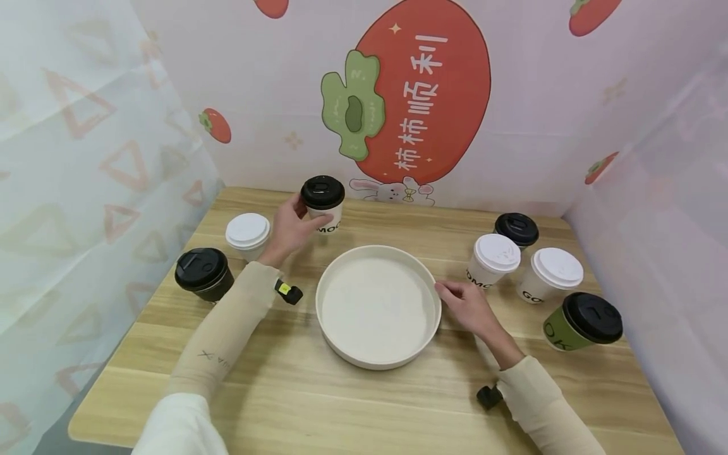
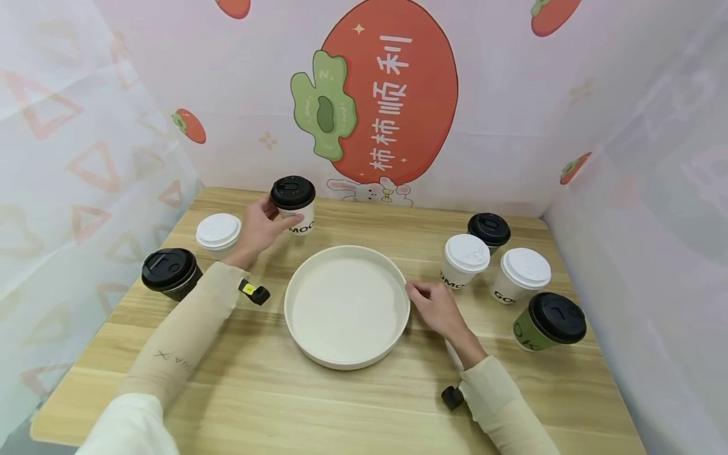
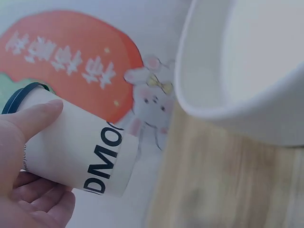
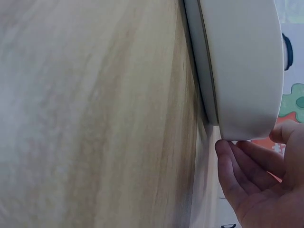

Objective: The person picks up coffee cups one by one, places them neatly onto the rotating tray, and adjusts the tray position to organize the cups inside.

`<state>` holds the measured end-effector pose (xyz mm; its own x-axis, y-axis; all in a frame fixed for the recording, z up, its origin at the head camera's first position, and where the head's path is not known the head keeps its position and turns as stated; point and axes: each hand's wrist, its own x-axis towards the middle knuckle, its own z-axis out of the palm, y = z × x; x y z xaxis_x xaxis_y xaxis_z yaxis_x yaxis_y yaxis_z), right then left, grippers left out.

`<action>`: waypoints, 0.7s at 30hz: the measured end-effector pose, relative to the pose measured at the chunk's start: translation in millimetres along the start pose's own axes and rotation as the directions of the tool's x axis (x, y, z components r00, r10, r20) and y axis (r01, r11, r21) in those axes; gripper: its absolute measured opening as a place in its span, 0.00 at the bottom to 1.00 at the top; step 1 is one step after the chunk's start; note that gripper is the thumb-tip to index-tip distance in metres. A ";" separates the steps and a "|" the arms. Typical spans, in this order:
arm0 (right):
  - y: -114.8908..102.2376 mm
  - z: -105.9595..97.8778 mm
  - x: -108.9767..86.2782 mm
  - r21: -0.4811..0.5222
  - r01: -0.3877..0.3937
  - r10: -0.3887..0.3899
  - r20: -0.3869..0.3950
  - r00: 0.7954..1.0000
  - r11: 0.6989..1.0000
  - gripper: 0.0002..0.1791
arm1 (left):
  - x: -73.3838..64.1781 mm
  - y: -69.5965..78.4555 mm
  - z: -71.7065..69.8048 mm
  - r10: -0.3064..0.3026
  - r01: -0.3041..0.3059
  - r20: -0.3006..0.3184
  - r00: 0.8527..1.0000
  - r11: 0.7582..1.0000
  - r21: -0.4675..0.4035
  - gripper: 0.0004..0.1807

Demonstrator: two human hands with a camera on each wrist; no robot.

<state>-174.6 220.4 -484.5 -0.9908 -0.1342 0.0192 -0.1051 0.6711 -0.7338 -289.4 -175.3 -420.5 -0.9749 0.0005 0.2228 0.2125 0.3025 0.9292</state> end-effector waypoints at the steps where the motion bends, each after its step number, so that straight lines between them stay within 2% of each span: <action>1: 0.3 -0.2 0.1 0.000 0.002 -0.002 0.000 1.000 1.000 0.22 | -1.9 5.0 -0.7 -0.003 0.003 0.011 1.000 1.000 -0.007 0.36; 6: -0.7 -1.1 0.2 -0.002 0.006 -0.006 0.003 1.000 1.000 0.22 | -15.8 25.9 -3.4 -0.006 0.007 0.064 0.998 1.000 -0.013 0.38; 10: -1.1 -1.9 0.1 -0.004 0.009 -0.009 0.002 1.000 1.000 0.22 | -30.0 34.0 -4.0 0.002 -0.002 0.129 0.992 1.000 0.003 0.38; 15: -1.2 -1.2 0.2 -0.010 0.020 -0.020 -0.007 1.000 1.000 0.21 | -47.1 32.4 -5.5 -0.006 0.005 0.206 0.978 1.000 0.002 0.38; 21: -0.4 -0.4 1.2 -0.007 0.031 -0.031 -0.012 0.999 0.999 0.20 | -65.4 23.6 -4.2 -0.046 0.052 0.273 0.961 0.999 -0.015 0.39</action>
<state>-175.8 220.2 -483.9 -0.9880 -0.1463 0.0499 -0.1362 0.6717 -0.7281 -220.4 -172.2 -411.9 -0.9649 0.2464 0.0907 0.1623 0.2881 0.9438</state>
